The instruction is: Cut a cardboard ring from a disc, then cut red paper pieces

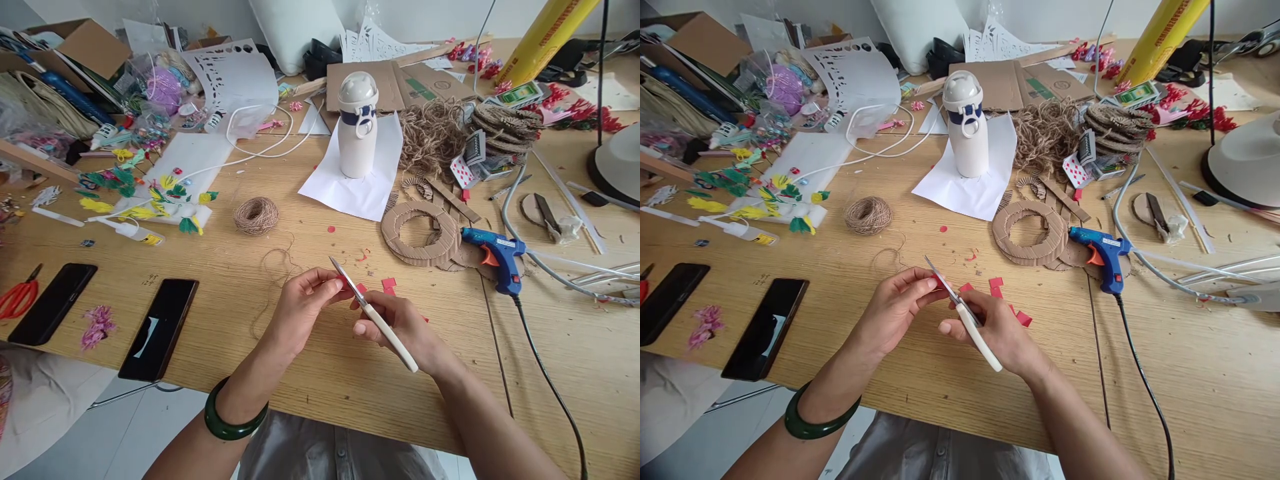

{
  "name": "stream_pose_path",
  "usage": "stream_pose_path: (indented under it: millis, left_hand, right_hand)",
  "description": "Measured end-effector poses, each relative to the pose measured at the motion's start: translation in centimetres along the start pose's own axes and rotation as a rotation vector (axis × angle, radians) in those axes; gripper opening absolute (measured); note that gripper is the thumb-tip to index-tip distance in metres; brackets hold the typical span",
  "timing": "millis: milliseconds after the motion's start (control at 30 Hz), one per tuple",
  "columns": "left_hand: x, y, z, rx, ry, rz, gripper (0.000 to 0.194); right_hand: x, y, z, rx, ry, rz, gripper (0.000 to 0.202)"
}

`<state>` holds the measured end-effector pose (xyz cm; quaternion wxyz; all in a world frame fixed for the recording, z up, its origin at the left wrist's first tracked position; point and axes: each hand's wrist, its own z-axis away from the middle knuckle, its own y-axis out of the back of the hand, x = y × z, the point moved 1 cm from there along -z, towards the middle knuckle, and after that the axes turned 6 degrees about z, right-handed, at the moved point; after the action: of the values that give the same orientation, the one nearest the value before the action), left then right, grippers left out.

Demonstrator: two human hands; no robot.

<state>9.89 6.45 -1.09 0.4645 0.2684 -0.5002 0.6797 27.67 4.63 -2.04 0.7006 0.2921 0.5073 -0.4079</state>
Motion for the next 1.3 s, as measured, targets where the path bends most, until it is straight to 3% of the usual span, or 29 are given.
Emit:
stream_pose_path:
  millis: [733, 1300]
  left_hand:
    - [0.7, 0.9, -0.3, -0.085, 0.062, -0.054, 0.014]
    - [2.1, 2.3, -0.7, -0.141, 0.132, -0.305, 0.018]
  right_hand:
    - [0.2, -0.2, -0.1, -0.002, 0.019, 0.023, 0.036]
    - [-0.1, -0.2, 0.0, -0.019, 0.003, 0.128, 0.037]
